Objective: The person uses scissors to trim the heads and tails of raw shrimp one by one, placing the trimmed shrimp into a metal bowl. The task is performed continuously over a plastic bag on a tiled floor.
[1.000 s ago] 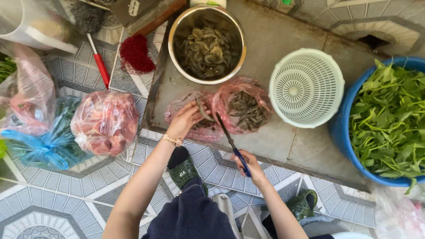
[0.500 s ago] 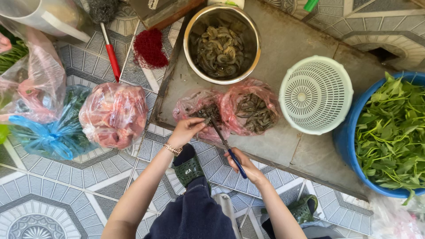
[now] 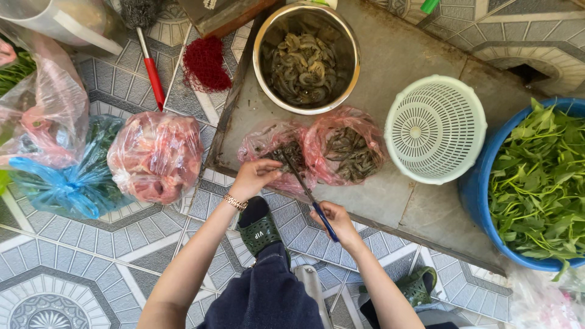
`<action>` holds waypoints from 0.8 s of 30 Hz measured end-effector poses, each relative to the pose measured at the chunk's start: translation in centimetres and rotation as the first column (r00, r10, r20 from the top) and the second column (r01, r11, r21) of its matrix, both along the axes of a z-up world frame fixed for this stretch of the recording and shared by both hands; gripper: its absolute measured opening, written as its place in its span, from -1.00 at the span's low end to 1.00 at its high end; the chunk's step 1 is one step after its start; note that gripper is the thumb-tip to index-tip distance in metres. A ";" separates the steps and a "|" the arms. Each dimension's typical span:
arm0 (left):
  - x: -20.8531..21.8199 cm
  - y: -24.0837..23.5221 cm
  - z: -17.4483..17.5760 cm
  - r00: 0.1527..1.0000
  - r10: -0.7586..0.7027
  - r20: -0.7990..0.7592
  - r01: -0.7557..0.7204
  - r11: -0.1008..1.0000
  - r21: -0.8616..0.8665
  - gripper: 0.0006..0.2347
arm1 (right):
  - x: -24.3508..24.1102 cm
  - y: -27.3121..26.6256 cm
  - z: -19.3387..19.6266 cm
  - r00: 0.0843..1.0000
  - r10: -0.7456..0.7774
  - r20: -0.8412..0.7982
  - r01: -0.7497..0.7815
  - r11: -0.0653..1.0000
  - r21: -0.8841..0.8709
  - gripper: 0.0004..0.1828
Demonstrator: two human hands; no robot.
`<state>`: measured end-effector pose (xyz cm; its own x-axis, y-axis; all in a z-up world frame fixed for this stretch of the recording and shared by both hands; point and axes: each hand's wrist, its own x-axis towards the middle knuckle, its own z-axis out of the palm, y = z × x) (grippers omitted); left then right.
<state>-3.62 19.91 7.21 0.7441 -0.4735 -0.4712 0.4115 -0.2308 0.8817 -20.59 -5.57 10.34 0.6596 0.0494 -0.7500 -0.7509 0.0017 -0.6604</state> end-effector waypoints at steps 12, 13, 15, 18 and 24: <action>1.8 0.8 4.6 0.989 -0.140 0.047 0.143 0.987 -0.074 -0.84 | 4.3 -0.7 8.2 0.783 0.556 0.278 -0.301 0.730 -0.613 -0.06; 1.9 0.7 4.5 0.990 -0.128 0.058 0.133 0.986 -0.098 -0.84 | 4.4 -0.5 8.6 0.783 0.558 0.274 -0.301 0.726 -0.618 -0.04; 1.9 0.7 3.9 0.992 -0.103 0.079 0.113 0.983 -0.148 -0.82 | 4.7 -0.2 9.2 0.783 0.563 0.265 -0.302 0.716 -0.629 0.00; 1.6 0.6 3.0 0.996 -0.062 0.059 0.071 0.983 -0.168 -0.80 | 4.9 0.1 10.0 0.797 0.549 0.251 -0.301 0.723 -0.622 0.00; 1.0 0.4 1.9 0.994 0.003 -0.110 -0.041 0.939 -0.341 -0.83 | 4.4 0.2 9.1 0.811 0.531 0.245 -0.269 0.711 -0.650 -0.03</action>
